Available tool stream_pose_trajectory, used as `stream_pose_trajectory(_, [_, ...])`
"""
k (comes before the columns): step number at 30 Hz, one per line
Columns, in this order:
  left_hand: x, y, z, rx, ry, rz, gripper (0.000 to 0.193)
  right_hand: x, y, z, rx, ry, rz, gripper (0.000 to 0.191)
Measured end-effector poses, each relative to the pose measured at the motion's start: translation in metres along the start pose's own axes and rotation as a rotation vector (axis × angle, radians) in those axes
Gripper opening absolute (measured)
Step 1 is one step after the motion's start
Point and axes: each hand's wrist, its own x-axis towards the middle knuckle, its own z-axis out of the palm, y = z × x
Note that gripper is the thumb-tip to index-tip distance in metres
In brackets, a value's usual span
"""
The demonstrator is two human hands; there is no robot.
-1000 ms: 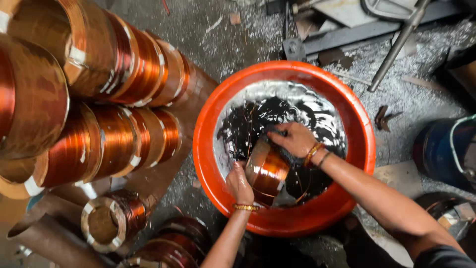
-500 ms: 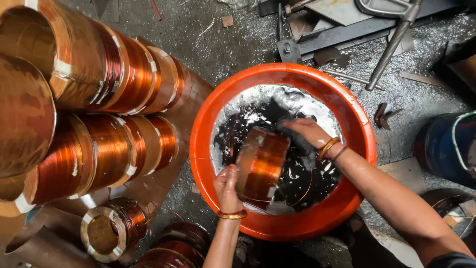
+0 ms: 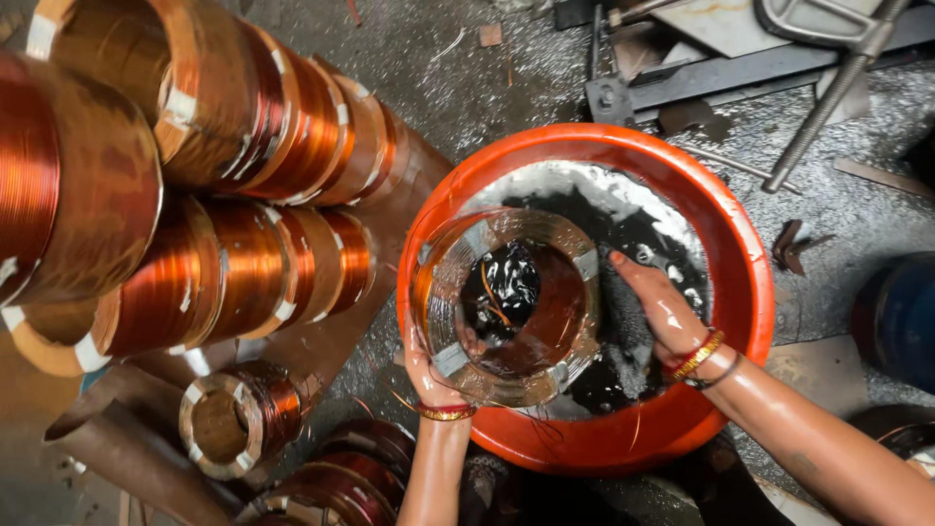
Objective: The person repeatedly submerges copper-wound coils into a red basin filled with soapy water, scrubbing them by hand. They lift each coil, rinse it, and place it back into the basin to continue cleaning.
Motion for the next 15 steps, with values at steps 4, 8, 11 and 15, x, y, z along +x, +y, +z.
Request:
stream_pose_trajectory(4, [-0.003,0.000,-0.014,0.024,-0.080,0.059,0.052,-0.004,0.013,-0.008,0.138,0.020,-0.056,0.042])
stream_pose_trajectory(8, [-0.004,-0.003,-0.004,0.065,0.129,0.064,0.045,-0.006,0.018,-0.023,0.116,0.005,-0.238,0.033])
stream_pose_trajectory(11, [-0.008,-0.004,0.014,0.171,0.205,0.283,0.044,-0.008,0.012,-0.031,0.200,0.028,-0.169,0.034])
stream_pose_trajectory(15, [-0.030,0.006,0.037,-0.009,0.105,0.264,0.034,-0.002,0.002,-0.031,0.064,0.082,-0.191,0.040])
